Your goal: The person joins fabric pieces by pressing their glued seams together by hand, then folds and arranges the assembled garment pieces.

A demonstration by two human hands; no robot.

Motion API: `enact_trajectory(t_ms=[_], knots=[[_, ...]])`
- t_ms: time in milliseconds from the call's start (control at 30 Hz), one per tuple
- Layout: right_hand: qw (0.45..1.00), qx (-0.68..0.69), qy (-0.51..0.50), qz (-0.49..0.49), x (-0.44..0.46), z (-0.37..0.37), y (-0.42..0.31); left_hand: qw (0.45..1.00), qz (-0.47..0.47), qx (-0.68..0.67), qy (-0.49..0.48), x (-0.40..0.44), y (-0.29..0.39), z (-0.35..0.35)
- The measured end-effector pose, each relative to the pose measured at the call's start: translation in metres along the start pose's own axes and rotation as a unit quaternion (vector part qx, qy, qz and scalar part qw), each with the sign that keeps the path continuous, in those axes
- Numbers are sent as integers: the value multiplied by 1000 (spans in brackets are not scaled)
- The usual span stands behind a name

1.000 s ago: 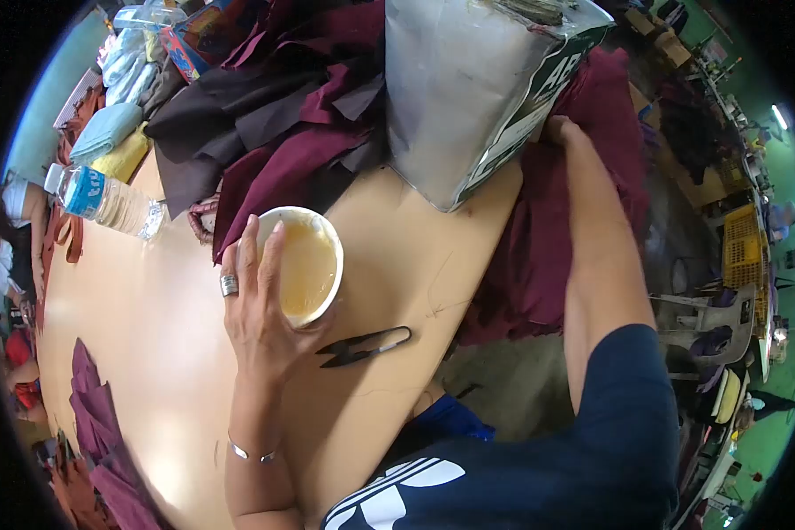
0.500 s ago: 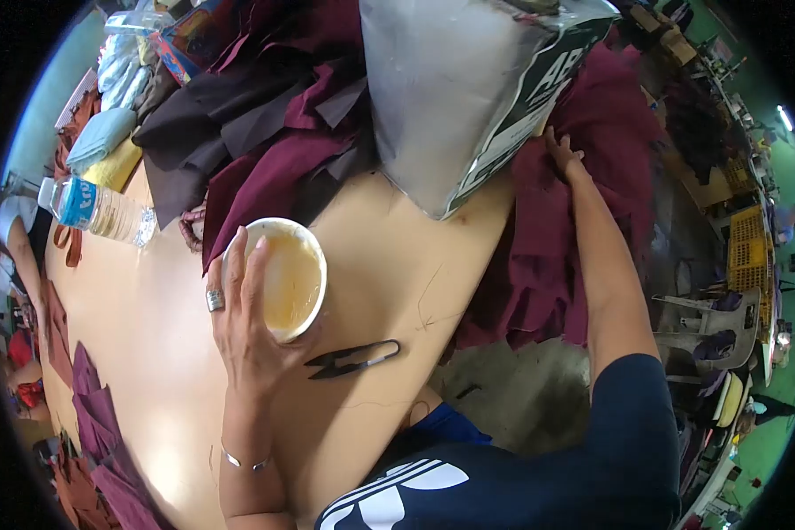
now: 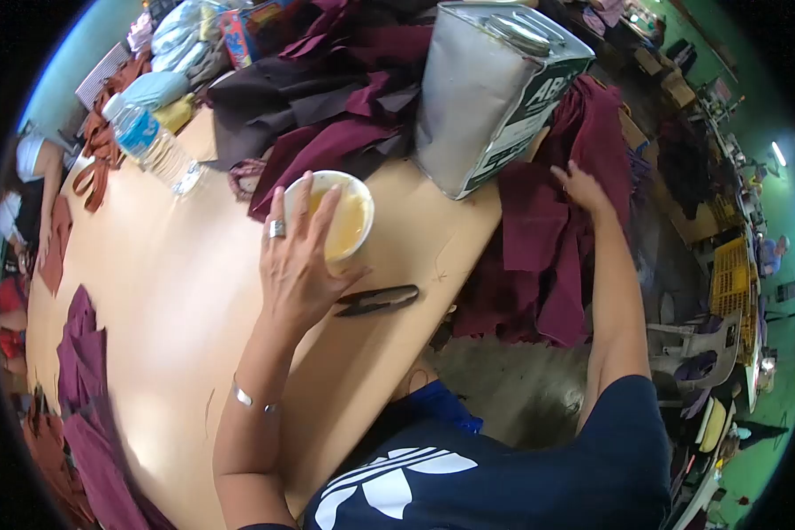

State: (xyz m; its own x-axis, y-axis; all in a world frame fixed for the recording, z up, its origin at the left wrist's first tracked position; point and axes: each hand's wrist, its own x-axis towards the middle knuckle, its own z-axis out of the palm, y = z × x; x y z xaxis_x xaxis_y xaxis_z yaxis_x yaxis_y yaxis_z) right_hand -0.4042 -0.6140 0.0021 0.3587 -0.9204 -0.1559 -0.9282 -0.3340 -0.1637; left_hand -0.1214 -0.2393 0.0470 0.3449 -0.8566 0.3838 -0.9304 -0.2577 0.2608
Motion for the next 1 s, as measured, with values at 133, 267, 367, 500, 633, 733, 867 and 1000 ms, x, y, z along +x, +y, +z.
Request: enact_trajectory(t_ms=[133,267,367,500,633,733,867,1000], knots=[[990,64,124,-28,-37,35,-3,999,28,3,16,-11,-4,-18],[983,-22,169,-63,-54,32,3,997,26,14,77,-35,-34,-47],[960,75,207,-172,-25,45,48,991,-55,77,92,-76,-69,-87],[888,290,322,-156,-92,21,-34,963,-173,152,142,-151,-140,-130],[826,224,383,-347,-131,24,-86,905,-322,244,134,-249,-193,-178],[788,179,378,-452,-186,22,-160,741,-534,403,-55,-327,-196,-221],[738,168,312,-574,-232,32,-227,635,-630,443,-59,-412,-211,-247],[673,210,151,-693,-287,38,-299,711,-608,350,49,-443,-232,-278]])
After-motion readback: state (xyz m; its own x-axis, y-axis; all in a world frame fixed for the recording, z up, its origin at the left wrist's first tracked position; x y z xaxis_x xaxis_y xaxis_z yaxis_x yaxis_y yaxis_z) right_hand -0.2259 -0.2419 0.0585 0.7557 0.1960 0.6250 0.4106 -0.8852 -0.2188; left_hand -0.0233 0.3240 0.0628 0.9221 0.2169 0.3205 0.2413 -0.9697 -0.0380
